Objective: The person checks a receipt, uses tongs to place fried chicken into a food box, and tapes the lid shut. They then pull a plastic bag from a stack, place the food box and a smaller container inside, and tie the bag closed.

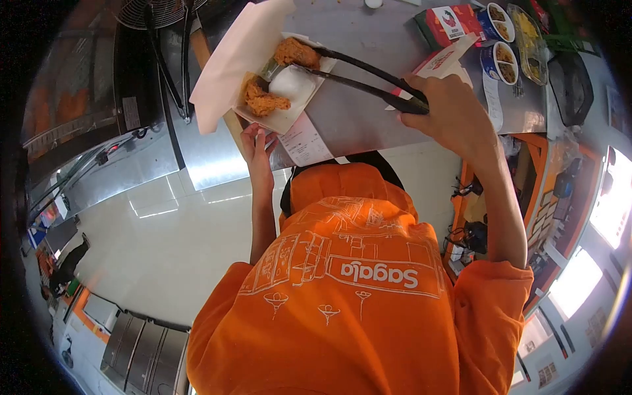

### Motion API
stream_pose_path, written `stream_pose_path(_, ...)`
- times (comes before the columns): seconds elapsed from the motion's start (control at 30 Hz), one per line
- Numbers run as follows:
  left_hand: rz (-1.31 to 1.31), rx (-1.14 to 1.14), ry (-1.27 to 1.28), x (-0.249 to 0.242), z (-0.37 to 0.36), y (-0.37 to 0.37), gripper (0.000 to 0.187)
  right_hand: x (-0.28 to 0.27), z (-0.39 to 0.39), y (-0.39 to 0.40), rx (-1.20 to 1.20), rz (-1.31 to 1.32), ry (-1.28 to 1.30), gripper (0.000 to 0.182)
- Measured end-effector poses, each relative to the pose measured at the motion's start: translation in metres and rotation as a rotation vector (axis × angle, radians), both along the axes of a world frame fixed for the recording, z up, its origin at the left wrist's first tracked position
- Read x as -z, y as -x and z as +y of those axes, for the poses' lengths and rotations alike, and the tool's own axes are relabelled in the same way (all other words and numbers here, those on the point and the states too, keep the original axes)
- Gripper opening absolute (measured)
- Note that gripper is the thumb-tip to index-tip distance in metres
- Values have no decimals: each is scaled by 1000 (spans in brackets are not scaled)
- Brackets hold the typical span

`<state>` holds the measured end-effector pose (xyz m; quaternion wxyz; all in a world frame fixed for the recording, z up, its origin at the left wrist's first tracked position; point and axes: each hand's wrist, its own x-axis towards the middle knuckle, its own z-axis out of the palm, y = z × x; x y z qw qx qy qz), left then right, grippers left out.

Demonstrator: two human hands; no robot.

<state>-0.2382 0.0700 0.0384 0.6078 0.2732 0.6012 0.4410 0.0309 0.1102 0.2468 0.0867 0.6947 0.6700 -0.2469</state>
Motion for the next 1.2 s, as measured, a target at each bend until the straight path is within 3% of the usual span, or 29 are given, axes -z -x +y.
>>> stream_pose_path(0.23, -14, -49, 0, 3, -4, -4, 28, 2, -27, -18, 105, 94, 23, 52)
stream_pose_path(0.33, 7, -62, 2, 1, -4, -8, 27, 9, -47, -11, -34, 45, -141, 52)
stream_pose_path(0.53, 41, -127, -21, 6, -8, -17, 27, 31, -73, -25, 47, 210, -226, 52)
stream_pose_path(0.6, 66, -165, -36, 6, -11, -19, 31, 25, -77, -38, 78, 296, -191, 54)
stream_pose_path(0.7, 90, -219, -51, 1, -17, -26, 35, 5, -104, -67, 116, 401, -355, 50)
stream_pose_path(0.77, 115, -254, -47, 1, -21, -29, 34, -32, -128, -90, 356, 462, -242, 52)
stream_pose_path(0.8, 138, -274, -33, 0, -25, -32, 33, -45, -142, -108, 285, 372, -315, 56)
stream_pose_path(0.83, 137, -307, -34, -1, -29, -35, 31, -67, -157, -117, 541, 397, -191, 60)
stream_pose_path(0.87, 216, -344, -64, 0, -37, -39, 31, -78, -174, -139, 418, 339, -273, 62)
stream_pose_path(0.9, 297, -380, -94, 4, -47, -42, 30, -97, -184, -142, 692, 431, -185, 63)
stream_pose_path(0.93, 378, -413, -133, -2, -53, -57, 30, -97, -201, -163, 684, 334, -201, 63)
stream_pose_path(1.07, 559, -545, -214, -9, -71, -117, 30, -77, -211, -213, 576, 51, -165, 59)
stream_pose_path(1.2, 507, -365, -380, -11, -78, -194, 36, -12, -185, -238, 435, 32, -117, 56)
